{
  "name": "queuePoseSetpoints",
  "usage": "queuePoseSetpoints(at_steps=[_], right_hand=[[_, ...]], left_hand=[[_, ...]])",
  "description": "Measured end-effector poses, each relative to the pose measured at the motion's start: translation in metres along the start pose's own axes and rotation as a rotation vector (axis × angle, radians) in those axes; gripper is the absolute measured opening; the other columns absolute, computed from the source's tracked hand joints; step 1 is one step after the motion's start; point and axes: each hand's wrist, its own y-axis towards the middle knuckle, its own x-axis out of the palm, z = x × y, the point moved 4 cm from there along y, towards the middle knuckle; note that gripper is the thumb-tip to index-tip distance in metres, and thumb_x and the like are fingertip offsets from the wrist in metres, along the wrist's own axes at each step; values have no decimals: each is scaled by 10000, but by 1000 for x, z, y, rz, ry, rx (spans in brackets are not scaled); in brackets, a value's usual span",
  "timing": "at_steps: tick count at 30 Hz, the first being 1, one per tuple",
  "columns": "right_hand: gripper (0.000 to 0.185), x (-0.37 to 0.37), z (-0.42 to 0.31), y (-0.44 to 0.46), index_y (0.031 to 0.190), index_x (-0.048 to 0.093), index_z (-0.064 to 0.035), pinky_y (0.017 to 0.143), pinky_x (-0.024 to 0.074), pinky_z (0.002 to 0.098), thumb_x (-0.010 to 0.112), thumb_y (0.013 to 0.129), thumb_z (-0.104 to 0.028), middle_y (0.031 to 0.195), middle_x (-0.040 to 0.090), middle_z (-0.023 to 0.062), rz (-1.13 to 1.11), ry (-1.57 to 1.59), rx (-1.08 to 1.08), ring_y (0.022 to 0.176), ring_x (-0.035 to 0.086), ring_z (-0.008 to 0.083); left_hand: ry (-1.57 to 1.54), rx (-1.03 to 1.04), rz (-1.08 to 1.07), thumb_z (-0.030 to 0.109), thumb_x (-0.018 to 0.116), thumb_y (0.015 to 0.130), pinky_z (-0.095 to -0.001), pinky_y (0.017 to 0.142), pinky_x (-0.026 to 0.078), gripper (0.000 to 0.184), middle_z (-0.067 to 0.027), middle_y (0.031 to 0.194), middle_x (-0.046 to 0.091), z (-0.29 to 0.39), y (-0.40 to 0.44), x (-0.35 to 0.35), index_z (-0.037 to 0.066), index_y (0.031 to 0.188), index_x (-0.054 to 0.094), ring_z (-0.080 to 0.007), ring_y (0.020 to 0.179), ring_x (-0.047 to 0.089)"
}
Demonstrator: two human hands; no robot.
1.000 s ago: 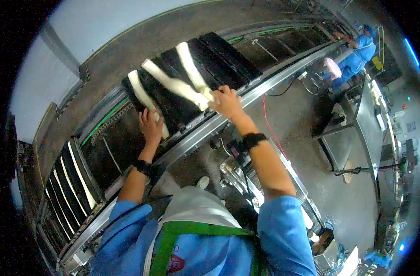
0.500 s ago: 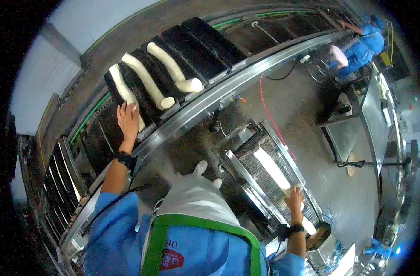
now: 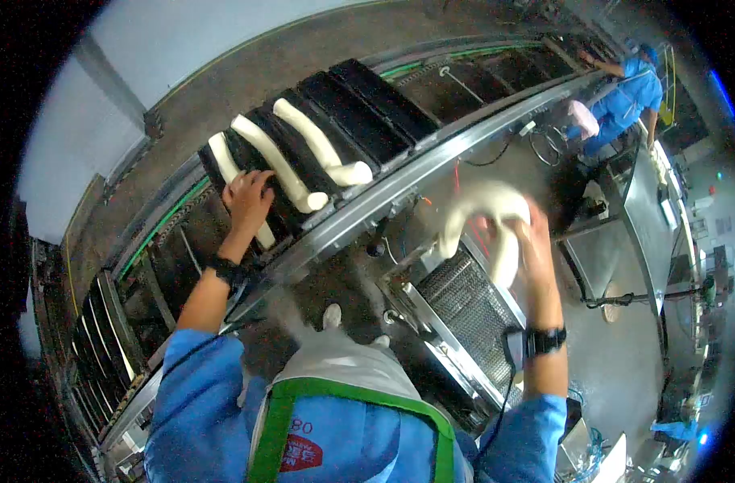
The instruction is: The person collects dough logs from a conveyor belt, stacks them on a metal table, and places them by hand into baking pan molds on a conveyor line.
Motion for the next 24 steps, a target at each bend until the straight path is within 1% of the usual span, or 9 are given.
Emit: queuePoseSetpoints(at_steps=[1,3,7,11,13,19,20,23,24], right_hand=[[365,19,-18,28,966,488,44,590,458,243,506,672,-171,835,556,108,-47,-66,-59,691,557,146],[383,47,-45,79,997,465,51,610,454,245,501,690,-175,856,558,122,-100,-78,-150,691,555,147],[431,85,-74,141,1094,373,50,655,474,256,479,751,-188,997,503,165,-249,36,-222,837,569,218],[518,99,-27,190,1139,342,53,710,468,279,531,765,-251,1057,465,167,-505,4,114,910,533,239],[573,92,1,197,1170,328,36,761,444,294,560,759,-290,1101,433,164,-398,-188,-25,998,467,233],[500,-41,106,153,1183,376,-47,678,438,266,547,772,-274,992,514,68,-308,-507,224,903,497,158],[385,-68,120,123,1072,453,-16,613,433,266,544,761,-224,959,522,80,-261,-508,188,746,516,137],[384,-189,212,30,1035,472,18,792,387,353,561,736,-206,1023,507,159,-318,-692,243,937,478,279],[434,-217,222,2,1030,465,4,745,394,357,614,696,-229,983,497,176,-417,-1066,266,882,482,275]], left_hand=[[-2,-5,6,235,490,744,-481,921,150,305,-99,1100,475,3,17,-2,179,1042,519,-269,1107,338],[83,-6,-409,267,479,736,-499,915,149,344,-104,1029,528,12,50,11,188,1070,511,-275,1087,360],[221,-10,-515,303,486,718,-504,909,169,394,-111,977,560,10,80,54,190,1095,495,-303,1056,391],[197,-122,-521,338,492,720,-499,834,254,424,-102,911,589,5,92,76,181,1107,415,-347,918,492],[150,-181,-512,311,509,722,-486,787,277,457,-104,890,592,15,83,59,154,1130,376,-321,892,516],[87,-211,-537,215,551,693,-454,770,376,563,-182,979,539,-19,46,96,83,1191,324,-308,953,495],[37,-212,-534,214,557,688,-438,775,381,574,-189,983,536,-25,43,102,78,1191,316,-316,964,485],[-358,-571,-670,209,613,631,-399,719,437,662,-234,953,525,-17,52,97,41,1172,270,-338,898,514],[-365,-545,-639,212,626,616,-389,676,451,685,-238,947,524,-12,55,94,41,1173,266,-333,865,529]])
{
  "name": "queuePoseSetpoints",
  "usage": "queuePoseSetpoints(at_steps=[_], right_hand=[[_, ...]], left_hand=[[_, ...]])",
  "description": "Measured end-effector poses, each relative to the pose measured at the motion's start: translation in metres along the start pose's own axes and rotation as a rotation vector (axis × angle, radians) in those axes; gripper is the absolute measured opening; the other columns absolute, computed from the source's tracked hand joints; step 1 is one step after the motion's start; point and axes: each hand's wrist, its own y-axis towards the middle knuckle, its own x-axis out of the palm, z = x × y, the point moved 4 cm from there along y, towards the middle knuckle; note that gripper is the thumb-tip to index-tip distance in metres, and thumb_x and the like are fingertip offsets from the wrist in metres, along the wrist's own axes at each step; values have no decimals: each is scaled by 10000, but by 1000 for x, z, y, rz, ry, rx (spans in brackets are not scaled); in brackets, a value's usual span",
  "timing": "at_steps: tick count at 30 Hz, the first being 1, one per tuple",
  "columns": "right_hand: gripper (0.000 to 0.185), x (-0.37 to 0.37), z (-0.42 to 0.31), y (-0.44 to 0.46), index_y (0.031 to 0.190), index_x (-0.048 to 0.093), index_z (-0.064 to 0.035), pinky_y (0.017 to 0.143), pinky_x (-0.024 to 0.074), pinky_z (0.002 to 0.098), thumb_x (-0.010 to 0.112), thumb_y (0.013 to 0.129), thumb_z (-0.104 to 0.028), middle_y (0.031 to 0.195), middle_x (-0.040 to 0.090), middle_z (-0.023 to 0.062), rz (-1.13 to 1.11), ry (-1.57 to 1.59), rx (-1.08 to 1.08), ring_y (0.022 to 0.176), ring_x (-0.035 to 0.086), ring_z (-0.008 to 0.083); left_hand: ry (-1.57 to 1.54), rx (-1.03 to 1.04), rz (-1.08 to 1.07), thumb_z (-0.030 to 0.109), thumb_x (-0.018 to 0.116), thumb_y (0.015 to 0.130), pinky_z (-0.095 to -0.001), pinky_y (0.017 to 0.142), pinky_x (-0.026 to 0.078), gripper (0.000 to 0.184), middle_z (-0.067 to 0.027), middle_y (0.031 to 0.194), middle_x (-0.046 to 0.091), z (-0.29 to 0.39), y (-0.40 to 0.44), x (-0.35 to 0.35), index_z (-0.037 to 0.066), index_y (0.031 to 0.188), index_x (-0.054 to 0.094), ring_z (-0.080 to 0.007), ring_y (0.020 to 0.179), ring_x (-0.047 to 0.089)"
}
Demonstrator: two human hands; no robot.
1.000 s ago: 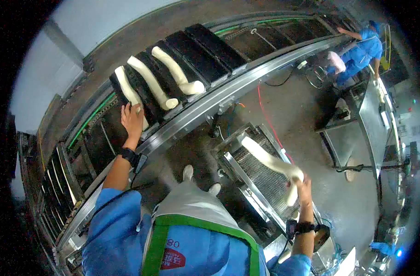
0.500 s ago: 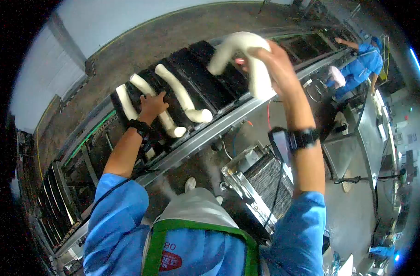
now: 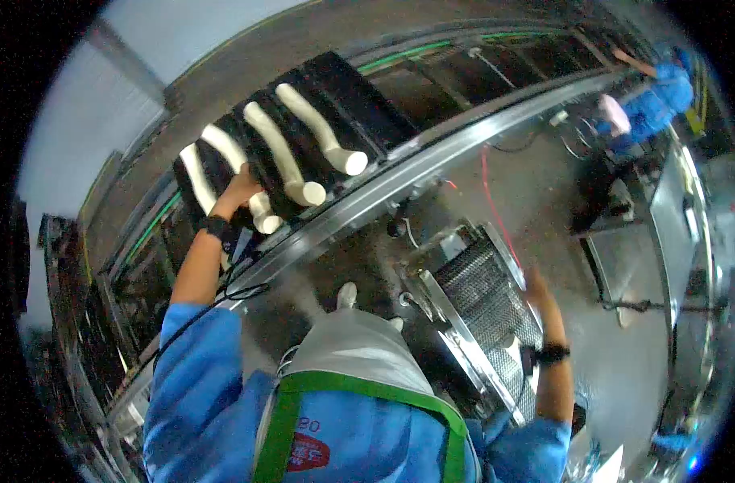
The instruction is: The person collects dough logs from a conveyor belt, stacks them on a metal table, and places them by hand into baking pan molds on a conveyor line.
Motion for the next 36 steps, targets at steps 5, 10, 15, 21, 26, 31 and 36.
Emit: queuePoseSetpoints(at_steps=[5,10,15,21,26,31,36], right_hand=[[633,75,68,-106,1143,382,-51,876,331,387,671,600,-200,1107,415,146,-80,8,99,1066,376,310],[557,48,44,-80,1092,408,-61,798,341,476,612,575,-111,1040,449,136,54,-267,338,1001,416,311],[351,-21,66,-42,948,508,-5,620,435,317,598,619,-89,810,570,122,259,123,323,699,540,216],[413,-170,9,-63,1063,429,0,780,378,295,590,717,-156,984,488,73,779,735,8,898,469,156],[430,-259,-73,-7,1086,398,-2,823,360,334,571,698,-65,989,474,102,802,984,-345,906,466,192],[428,-274,-145,95,1087,403,2,864,365,384,574,716,-123,1042,481,136,795,1150,-680,974,472,242],[414,-166,-227,226,1031,468,-46,845,345,300,606,649,-123,986,520,70,318,859,-618,949,474,183]], left_hand=[[-28,-63,-203,184,647,583,-295,528,447,857,-185,873,526,7,-17,4,57,1267,146,-236,704,520],[200,81,55,120,604,651,-377,783,398,567,-196,985,533,1,-12,3,69,1162,364,-349,954,484],[401,97,297,140,518,708,-423,739,410,408,-214,938,527,-8,14,-12,99,1099,410,-360,895,491],[713,313,499,126,567,682,-410,733,370,300,-57,954,503,100,-42,-28,154,975,511,-260,954,430],[862,445,-320,421,491,701,-466,887,198,399,-31,1007,557,107,-16,22,219,1038,560,-267,1055,365],[879,437,-247,549,523,647,-452,983,63,566,-44,1035,549,95,-9,16,226,1112,505,-305,1217,179],[1006,350,58,536,559,626,-429,998,56,799,-48,1046,541,95,-4,26,205,1279,239,-282,1224,168]])
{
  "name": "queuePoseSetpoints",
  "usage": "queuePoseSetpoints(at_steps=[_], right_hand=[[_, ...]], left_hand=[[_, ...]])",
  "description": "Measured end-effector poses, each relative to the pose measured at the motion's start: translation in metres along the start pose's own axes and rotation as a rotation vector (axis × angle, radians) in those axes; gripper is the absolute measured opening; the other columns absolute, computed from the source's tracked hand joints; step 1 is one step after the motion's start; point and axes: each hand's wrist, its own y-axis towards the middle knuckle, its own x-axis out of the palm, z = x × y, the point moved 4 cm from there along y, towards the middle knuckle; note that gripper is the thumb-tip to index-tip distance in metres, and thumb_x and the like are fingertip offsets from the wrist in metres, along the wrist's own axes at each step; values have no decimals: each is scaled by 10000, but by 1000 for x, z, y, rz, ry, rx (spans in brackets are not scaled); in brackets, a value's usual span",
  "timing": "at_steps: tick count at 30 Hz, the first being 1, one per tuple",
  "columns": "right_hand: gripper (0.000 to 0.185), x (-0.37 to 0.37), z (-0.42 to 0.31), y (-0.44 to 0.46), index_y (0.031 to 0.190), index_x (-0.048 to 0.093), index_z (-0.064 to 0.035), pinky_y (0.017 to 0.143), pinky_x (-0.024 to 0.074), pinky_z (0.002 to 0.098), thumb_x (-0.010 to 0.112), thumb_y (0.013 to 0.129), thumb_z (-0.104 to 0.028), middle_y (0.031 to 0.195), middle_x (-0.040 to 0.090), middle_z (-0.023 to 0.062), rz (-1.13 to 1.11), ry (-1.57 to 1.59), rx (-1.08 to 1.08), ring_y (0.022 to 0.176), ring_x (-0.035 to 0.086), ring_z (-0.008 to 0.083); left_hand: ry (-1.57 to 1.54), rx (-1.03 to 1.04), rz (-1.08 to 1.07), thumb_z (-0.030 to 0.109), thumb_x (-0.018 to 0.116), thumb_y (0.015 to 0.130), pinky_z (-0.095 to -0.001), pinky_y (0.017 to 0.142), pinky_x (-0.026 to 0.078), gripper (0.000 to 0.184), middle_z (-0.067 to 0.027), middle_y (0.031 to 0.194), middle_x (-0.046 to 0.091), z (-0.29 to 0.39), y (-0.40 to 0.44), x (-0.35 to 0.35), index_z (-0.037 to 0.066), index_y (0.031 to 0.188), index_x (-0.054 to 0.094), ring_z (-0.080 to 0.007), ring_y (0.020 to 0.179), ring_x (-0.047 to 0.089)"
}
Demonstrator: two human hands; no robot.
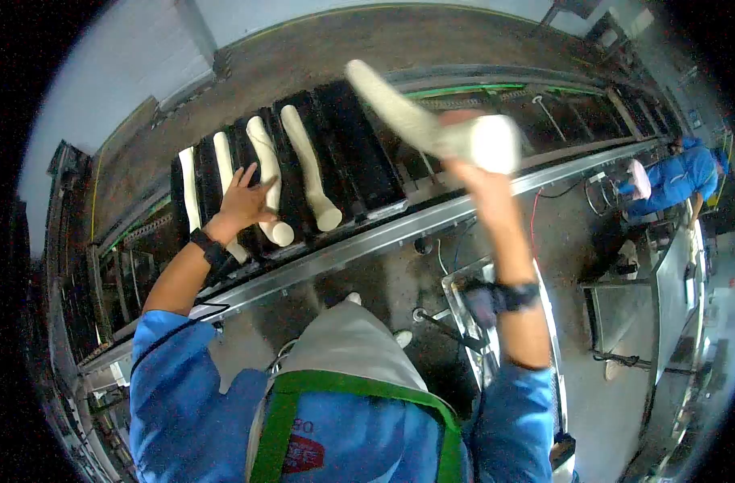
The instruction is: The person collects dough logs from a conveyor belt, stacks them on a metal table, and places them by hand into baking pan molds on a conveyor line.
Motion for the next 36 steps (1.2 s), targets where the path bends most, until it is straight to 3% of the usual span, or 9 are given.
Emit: queuePoseSetpoints(at_steps=[4,9,11,16,19,21,25,30,36], right_hand=[[476,75,134,3,1041,520,-238,761,372,420,598,607,-58,1097,431,60,-295,-882,-300,962,402,298],[235,99,132,-11,883,578,-91,694,389,364,542,651,-79,914,512,77,-352,-697,-360,849,460,253],[147,107,128,-12,836,567,-64,666,393,381,513,699,-78,799,531,107,-359,-662,-378,762,488,296],[168,130,117,0,857,549,-68,667,402,375,534,706,-141,780,526,101,-412,-643,-412,795,501,280],[156,136,118,-4,841,538,-68,681,393,416,527,722,-167,866,513,132,-499,-617,-468,850,488,281],[174,137,122,-3,857,536,-64,677,380,425,524,724,-174,869,503,112,-508,-669,-503,856,479,272],[163,117,140,-1,844,543,-87,741,352,394,531,726,-199,872,488,58,-585,-745,-591,881,448,227],[131,114,143,-11,805,549,-114,777,327,380,542,711,-203,861,479,25,-615,-676,-743,876,433,189],[91,119,138,-11,752,539,-114,762,345,417,533,692,-182,809,470,15,-561,-651,-868,868,435,166]], left_hand=[[38,-183,104,404,605,660,-402,988,139,768,-68,1119,471,4,7,2,175,1282,218,-265,1201,224],[20,-228,106,374,595,687,-411,886,301,654,-116,1096,484,18,-10,-20,168,1239,310,-281,1087,399],[-230,-435,-347,362,592,693,-423,797,366,599,-134,989,545,29,-18,-37,148,1200,356,-266,966,498],[-281,-300,-33,226,593,687,-389,675,410,405,-106,944,562,41,-20,-8,146,1070,489,-276,880,519],[-68,-276,-201,177,579,684,-372,662,410,282,-73,914,561,44,-27,-22,166,965,557,-268,847,510],[-67,-371,112,131,538,696,-356,694,384,126,-13,868,571,46,-16,-47,171,795,606,-226,804,513],[-165,-86,22,228,441,744,-423,788,288,217,16,860,585,78,39,-45,198,854,625,-236,993,418],[-16,-294,-241,333,456,759,-431,991,61,495,-28,1199,432,48,69,-20,188,1223,364,-276,1236,136],[8,-267,-285,461,563,676,-454,968,124,651,-108,1260,324,46,58,-15,209,1234,340,-344,1214,146]])
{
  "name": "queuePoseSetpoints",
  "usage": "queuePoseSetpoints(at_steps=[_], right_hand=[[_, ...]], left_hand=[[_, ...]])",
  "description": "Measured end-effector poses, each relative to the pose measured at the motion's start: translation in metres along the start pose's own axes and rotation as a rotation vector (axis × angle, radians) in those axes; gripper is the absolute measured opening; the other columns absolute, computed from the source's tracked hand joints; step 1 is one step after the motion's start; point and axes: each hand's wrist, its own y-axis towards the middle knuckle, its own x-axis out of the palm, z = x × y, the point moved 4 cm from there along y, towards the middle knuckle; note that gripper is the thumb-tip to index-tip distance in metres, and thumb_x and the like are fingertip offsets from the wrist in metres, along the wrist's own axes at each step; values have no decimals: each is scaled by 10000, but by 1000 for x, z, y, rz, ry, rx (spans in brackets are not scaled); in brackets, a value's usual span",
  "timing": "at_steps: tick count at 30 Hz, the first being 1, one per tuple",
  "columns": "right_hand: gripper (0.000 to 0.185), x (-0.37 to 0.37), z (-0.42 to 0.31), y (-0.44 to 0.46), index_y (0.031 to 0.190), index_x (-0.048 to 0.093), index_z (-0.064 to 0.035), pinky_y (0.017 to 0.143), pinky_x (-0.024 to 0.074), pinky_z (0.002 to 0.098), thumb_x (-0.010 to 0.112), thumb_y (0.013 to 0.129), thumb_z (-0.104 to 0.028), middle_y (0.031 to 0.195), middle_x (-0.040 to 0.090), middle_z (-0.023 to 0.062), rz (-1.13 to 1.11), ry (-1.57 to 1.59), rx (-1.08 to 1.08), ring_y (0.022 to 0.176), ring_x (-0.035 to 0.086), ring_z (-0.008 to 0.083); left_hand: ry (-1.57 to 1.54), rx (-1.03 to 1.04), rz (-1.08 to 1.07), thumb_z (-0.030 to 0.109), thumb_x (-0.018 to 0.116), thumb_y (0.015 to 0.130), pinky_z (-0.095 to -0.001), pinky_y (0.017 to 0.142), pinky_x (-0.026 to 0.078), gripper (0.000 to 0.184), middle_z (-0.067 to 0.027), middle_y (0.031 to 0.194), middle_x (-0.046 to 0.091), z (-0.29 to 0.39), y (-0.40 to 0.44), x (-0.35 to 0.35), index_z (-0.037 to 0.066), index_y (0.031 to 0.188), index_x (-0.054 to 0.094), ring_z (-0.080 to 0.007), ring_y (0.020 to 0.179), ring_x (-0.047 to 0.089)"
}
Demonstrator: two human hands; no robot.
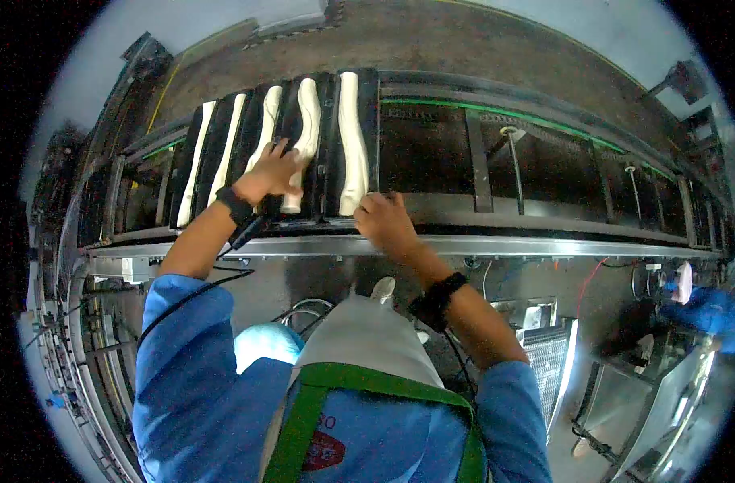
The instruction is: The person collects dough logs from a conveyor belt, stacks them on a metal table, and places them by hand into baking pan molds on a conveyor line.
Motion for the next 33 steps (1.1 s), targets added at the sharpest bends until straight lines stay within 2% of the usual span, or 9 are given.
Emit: queuePoseSetpoints(at_steps=[6,11,13,17,19,20,25,28,33], right_hand=[[62,6,-4,12,703,549,-110,747,347,445,543,676,-166,810,480,39,-26,102,-50,915,435,186],[84,12,-2,27,724,569,-94,768,333,451,568,677,-164,894,507,52,-89,118,-116,1039,399,204],[99,15,2,29,754,567,-96,774,331,456,568,679,-160,869,511,50,-100,115,-157,1044,394,195],[107,18,4,32,784,547,-102,757,324,400,515,683,-117,832,517,22,-135,266,-191,981,422,174],[115,22,3,32,790,539,-102,747,321,378,493,684,-103,825,517,11,-232,267,-171,953,431,168],[111,21,3,34,783,535,-102,736,319,363,478,688,-99,819,514,5,-225,232,-179,930,435,164],[99,15,2,44,774,527,-100,732,315,369,482,685,-103,802,507,-1,-202,220,-212,914,437,160],[81,5,16,32,761,520,-102,743,313,391,512,680,-107,797,509,9,-215,215,-200,924,437,169],[123,-17,41,9,726,515,-98,788,312,390,592,655,-162,807,510,35,-222,153,-83,952,435,195]], left_hand=[[-377,153,27,250,549,714,-393,710,415,275,-142,925,529,11,-49,11,149,970,542,-305,840,520],[-340,-485,652,97,469,724,-393,633,444,173,-197,797,532,-55,-60,29,8,872,470,-352,746,528],[-344,-692,391,71,451,714,-390,706,430,307,-218,848,531,-66,-59,57,11,1015,436,-355,797,524],[-293,-515,214,78,403,747,-379,718,445,343,-247,901,525,-63,-42,82,18,1085,420,-335,861,517],[-712,-516,257,103,412,749,-373,727,437,309,-244,928,528,-71,-45,97,33,1048,452,-326,857,525],[-552,-388,575,141,434,752,-385,688,438,240,-198,855,561,-75,-54,97,48,960,507,-320,795,546],[-679,-682,882,197,478,754,-410,623,436,168,-153,758,576,-143,-102,56,83,856,549,-332,722,550],[-577,-887,666,200,442,769,-425,671,427,234,-173,817,571,-202,-97,100,92,968,500,-349,768,538],[-972,-615,273,102,387,756,-406,802,378,419,-242,1031,497,-246,-44,135,119,1175,376,-355,973,471]])
